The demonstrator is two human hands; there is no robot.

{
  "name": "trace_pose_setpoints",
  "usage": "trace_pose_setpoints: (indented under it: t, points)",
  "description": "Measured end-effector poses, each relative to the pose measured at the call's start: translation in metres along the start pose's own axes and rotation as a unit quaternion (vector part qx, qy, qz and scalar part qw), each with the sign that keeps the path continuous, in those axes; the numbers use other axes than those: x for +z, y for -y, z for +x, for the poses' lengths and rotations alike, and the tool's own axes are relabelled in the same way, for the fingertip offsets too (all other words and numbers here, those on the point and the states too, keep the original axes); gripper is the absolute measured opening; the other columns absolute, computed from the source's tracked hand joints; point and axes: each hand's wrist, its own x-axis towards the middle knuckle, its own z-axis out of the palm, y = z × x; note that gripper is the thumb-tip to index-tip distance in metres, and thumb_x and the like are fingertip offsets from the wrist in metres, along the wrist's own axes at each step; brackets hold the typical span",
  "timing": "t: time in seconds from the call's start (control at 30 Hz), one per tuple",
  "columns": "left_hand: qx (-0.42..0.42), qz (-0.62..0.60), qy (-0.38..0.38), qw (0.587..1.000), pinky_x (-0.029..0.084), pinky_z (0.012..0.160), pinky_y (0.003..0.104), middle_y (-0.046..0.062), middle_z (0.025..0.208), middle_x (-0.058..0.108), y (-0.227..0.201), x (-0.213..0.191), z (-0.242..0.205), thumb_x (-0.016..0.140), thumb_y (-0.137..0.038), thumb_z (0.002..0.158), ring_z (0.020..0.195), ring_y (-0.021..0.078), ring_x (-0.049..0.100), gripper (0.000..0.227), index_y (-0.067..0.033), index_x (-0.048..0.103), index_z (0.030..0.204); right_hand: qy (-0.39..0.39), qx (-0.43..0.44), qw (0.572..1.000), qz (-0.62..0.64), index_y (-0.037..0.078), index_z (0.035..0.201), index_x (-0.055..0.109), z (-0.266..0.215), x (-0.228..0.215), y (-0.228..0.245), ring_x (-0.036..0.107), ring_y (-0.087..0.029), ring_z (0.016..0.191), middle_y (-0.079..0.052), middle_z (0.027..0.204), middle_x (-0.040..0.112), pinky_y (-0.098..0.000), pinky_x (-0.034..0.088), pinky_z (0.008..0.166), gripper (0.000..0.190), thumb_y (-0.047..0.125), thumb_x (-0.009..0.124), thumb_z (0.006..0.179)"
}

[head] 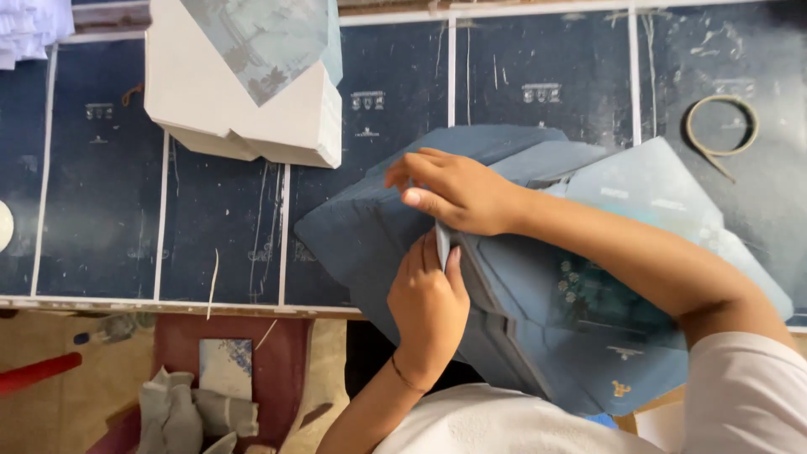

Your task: The person stacks and aligns a pile of blue wedding invitations on a work table. They repeatedly lift, fan, and press the stack to ensure the edges are even, then place the aligned stack back on the table.

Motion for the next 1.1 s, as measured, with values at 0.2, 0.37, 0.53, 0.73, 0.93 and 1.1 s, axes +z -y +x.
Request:
trace_pose_setpoints:
  t: [0.2, 0.37, 0.53, 0.73, 0.93, 1.1]
  points:
    - [-0.176, -0.372, 0.080, 0.908, 0.061, 0.078, 0.042, 0.022, 0.099, 0.083, 0.041, 0.026, 0.001, 0.078, -0.036, 0.100, 0.097, 0.0259, 0.080, 0.039, 0.0014, 0.083, 0.109, 0.113, 0.139, 0.984, 0.014, 0.008, 0.127, 0.058, -0.017, 0.011, -0.020, 0.071, -0.054, 0.076, -0.023, 0.081, 0.071, -0.0635, 0.058, 0.070, 0.050, 0.050, 0.035, 0.116]
    - [-0.012, -0.132, -0.065, 0.989, 0.058, 0.062, 0.039, 0.014, 0.086, 0.079, 0.035, 0.035, 0.000, 0.067, -0.029, 0.107, 0.076, 0.0364, 0.077, 0.027, -0.0048, 0.079, 0.106, 0.121, 0.144, 0.982, 0.027, 0.008, 0.126, 0.058, -0.015, 0.008, -0.019, 0.071, -0.051, 0.070, -0.022, 0.077, 0.070, -0.0609, 0.058, 0.065, 0.049, 0.051, 0.036, 0.116]
    - [0.139, 0.123, -0.124, 0.975, 0.061, 0.077, 0.032, 0.017, 0.116, 0.076, -0.017, -0.007, 0.019, 0.059, -0.018, 0.111, 0.089, 0.0259, 0.074, 0.030, 0.0036, 0.074, 0.126, 0.131, 0.161, 0.973, 0.099, 0.011, 0.120, 0.061, -0.024, -0.007, -0.024, 0.071, -0.055, 0.077, -0.026, 0.082, 0.073, -0.0634, 0.058, 0.070, 0.049, 0.051, 0.034, 0.115]
    - [-0.075, -0.285, 0.012, 0.956, 0.058, 0.068, 0.040, 0.017, 0.086, 0.077, 0.045, 0.022, 0.008, 0.073, -0.027, 0.105, 0.077, 0.0284, 0.070, 0.031, 0.0031, 0.076, 0.103, 0.153, 0.168, 0.969, 0.093, 0.010, 0.119, 0.063, -0.026, -0.006, -0.029, 0.072, -0.054, 0.076, -0.027, 0.084, 0.073, -0.0622, 0.059, 0.071, 0.046, 0.049, 0.038, 0.115]
    - [0.106, -0.027, -0.097, 0.989, 0.061, 0.082, 0.041, 0.020, 0.108, 0.076, 0.001, -0.003, 0.021, 0.067, -0.021, 0.109, 0.092, 0.0355, 0.074, 0.031, 0.0063, 0.074, 0.120, 0.160, 0.092, 0.977, 0.104, 0.004, 0.122, 0.063, -0.024, -0.014, -0.022, 0.072, -0.054, 0.091, -0.027, 0.096, 0.071, -0.0618, 0.060, 0.081, 0.045, 0.042, 0.040, 0.116]
    - [0.105, -0.032, -0.053, 0.993, 0.063, 0.080, 0.043, 0.020, 0.103, 0.075, 0.027, -0.016, 0.025, 0.070, -0.025, 0.108, 0.090, 0.0352, 0.075, 0.034, 0.0078, 0.076, 0.117, 0.157, 0.129, 0.978, 0.036, 0.005, 0.120, 0.064, -0.031, -0.010, -0.030, 0.072, -0.051, 0.088, -0.024, 0.091, 0.070, -0.0596, 0.059, 0.081, 0.042, 0.042, 0.045, 0.117]
